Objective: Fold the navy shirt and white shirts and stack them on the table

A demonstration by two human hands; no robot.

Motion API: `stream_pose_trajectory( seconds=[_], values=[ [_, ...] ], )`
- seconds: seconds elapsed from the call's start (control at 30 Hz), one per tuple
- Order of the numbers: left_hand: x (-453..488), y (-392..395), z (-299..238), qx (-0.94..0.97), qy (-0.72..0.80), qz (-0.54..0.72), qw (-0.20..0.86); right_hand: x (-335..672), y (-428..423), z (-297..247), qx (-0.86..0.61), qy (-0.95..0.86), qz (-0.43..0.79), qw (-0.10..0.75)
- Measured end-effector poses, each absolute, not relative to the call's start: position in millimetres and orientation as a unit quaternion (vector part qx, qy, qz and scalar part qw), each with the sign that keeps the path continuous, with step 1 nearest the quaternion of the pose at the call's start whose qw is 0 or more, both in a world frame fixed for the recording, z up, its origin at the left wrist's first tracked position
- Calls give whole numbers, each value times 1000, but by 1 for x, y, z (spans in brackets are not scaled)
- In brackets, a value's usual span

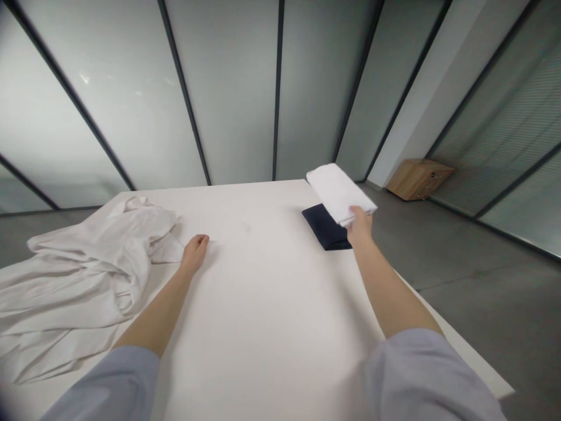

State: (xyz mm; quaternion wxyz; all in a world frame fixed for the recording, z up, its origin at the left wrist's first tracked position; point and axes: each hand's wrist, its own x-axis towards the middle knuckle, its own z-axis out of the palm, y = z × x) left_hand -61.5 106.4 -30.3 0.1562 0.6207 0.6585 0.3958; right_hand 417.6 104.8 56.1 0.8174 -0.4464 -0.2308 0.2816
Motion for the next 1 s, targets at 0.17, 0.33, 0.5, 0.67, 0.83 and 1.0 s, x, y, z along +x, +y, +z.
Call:
stream_pose_trajectory(
  seconds=[0.17,0.33,0.5,0.67,0.83,1.0],
  values=[
    [-60,105,-29,624,662,383,161,422,81,-23,-577,-184,276,746],
    [-58,103,-26,616,672,376,166,434,84,-18,-580,-117,333,734],
    [-58,103,-26,621,669,373,166,436,81,-12,-546,-98,397,731],
    [-59,104,-28,618,671,376,164,422,72,-20,-586,-129,313,736],
    [-60,104,-31,618,667,381,165,414,70,-34,-574,-202,257,751],
    [-60,107,-34,617,667,383,170,426,68,-34,-661,-171,180,708]
  ],
)
